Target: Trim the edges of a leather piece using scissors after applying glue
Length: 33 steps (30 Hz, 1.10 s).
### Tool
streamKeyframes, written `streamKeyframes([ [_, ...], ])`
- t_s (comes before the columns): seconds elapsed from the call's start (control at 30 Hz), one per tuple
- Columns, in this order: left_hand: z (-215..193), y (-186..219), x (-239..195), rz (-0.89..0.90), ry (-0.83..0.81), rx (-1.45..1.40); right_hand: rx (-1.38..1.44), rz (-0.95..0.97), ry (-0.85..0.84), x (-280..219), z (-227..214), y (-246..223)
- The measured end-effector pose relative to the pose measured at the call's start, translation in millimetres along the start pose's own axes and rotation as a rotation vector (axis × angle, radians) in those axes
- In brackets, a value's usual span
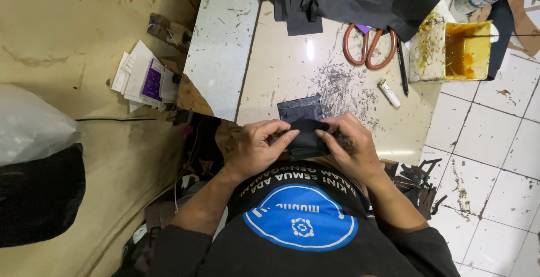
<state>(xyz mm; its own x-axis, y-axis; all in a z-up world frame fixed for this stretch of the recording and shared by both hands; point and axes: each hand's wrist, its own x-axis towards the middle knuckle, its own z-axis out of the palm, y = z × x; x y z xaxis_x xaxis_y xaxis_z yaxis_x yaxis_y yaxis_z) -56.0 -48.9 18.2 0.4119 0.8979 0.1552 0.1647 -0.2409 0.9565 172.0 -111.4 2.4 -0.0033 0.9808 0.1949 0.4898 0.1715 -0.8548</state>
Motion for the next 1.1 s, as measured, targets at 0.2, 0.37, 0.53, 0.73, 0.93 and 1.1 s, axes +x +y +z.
streamKeyframes([
  [0.2,-1,-7,5,-0.066,-0.014,0.061,-0.062,-0.065,0.106,12,9,0],
  [0.37,2,-19,7,-0.13,0.003,0.119,-0.158,-0.117,0.136,20,19,8],
  [0.53,7,-33,10,-0.251,0.005,0.139,-0.239,-0.151,0.103,26,21,10],
  [0.73,9,-39,14,-0.29,-0.033,0.245,-0.269,-0.138,0.133,25,22,15],
  [0.93,9,-39,15,-0.283,-0.053,0.274,-0.265,-0.136,0.131,27,22,16],
  [1.1,9,-37,15,-0.261,-0.052,0.27,-0.312,-0.158,0.081,29,23,19],
])
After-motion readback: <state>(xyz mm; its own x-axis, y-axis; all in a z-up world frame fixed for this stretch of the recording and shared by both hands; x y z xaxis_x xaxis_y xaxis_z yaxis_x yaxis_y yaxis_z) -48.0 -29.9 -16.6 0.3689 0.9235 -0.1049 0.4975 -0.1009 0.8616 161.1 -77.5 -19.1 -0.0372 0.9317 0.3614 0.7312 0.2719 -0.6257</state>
